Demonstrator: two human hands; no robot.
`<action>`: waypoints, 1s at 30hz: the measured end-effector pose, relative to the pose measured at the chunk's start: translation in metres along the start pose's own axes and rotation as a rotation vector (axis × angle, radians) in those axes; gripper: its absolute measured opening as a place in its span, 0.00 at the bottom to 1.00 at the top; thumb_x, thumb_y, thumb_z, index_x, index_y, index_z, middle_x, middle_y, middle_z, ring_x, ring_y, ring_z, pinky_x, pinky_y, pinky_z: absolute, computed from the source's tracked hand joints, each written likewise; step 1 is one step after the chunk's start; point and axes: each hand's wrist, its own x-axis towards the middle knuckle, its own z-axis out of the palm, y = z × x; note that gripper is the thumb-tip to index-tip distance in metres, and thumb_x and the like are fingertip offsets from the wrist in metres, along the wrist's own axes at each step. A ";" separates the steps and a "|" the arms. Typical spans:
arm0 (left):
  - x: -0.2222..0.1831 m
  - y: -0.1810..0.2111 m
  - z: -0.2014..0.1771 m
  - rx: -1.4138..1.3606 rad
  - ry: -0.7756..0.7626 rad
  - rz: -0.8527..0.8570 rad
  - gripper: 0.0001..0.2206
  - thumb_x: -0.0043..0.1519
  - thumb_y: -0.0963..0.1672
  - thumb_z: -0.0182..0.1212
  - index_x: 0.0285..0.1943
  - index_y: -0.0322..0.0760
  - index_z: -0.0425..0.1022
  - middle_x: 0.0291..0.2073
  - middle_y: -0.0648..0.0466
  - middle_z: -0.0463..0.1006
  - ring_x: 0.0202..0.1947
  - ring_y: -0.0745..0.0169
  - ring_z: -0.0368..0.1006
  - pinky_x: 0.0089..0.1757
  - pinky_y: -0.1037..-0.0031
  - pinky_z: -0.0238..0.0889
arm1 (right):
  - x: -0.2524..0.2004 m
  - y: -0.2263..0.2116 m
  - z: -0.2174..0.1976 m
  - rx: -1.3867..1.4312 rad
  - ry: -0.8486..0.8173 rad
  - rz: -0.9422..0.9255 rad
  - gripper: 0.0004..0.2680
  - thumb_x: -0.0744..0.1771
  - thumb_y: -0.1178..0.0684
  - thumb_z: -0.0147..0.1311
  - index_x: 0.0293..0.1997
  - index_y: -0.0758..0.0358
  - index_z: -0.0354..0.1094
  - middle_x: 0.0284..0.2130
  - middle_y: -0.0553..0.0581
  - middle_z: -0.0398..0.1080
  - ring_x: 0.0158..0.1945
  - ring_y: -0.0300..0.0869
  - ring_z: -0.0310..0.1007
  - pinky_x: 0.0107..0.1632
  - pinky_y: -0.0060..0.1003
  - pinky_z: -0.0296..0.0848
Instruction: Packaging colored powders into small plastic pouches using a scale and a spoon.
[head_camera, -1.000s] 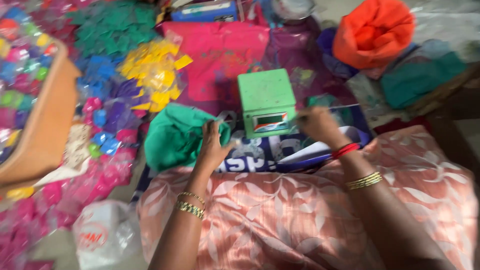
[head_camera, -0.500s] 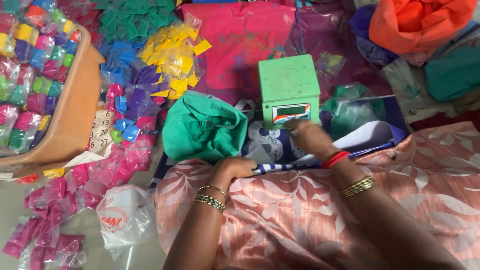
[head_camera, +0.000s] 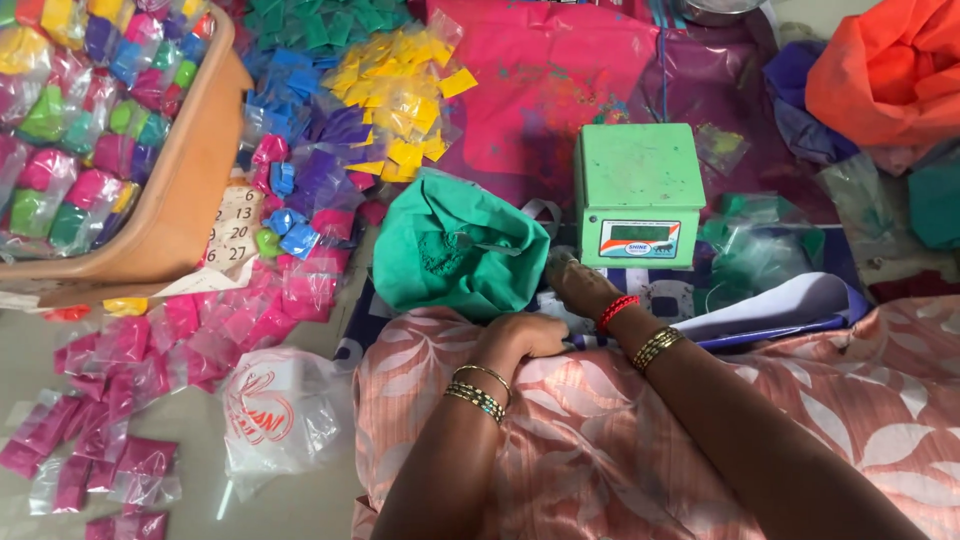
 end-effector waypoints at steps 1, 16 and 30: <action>0.000 0.001 0.000 -0.005 0.004 0.003 0.19 0.63 0.50 0.54 0.56 0.34 0.78 0.55 0.42 0.79 0.54 0.45 0.77 0.51 0.59 0.69 | -0.002 0.000 -0.003 -0.004 -0.004 -0.004 0.14 0.60 0.59 0.55 0.49 0.70 0.67 0.34 0.69 0.73 0.42 0.57 0.74 0.52 0.48 0.74; -0.015 -0.003 -0.027 -0.416 0.989 0.124 0.19 0.56 0.50 0.72 0.48 0.32 0.81 0.45 0.42 0.83 0.50 0.43 0.76 0.49 0.60 0.68 | -0.032 -0.025 -0.235 0.869 0.234 0.428 0.06 0.62 0.62 0.60 0.41 0.67 0.75 0.36 0.59 0.78 0.38 0.43 0.80 0.40 0.40 0.77; -0.048 0.031 -0.040 -1.125 0.834 0.116 0.10 0.65 0.45 0.61 0.43 0.33 0.83 0.35 0.56 0.86 0.32 0.75 0.75 0.31 0.80 0.66 | -0.063 -0.029 -0.235 2.019 0.336 0.842 0.08 0.64 0.62 0.58 0.46 0.63 0.73 0.39 0.53 0.79 0.44 0.38 0.80 0.48 0.36 0.77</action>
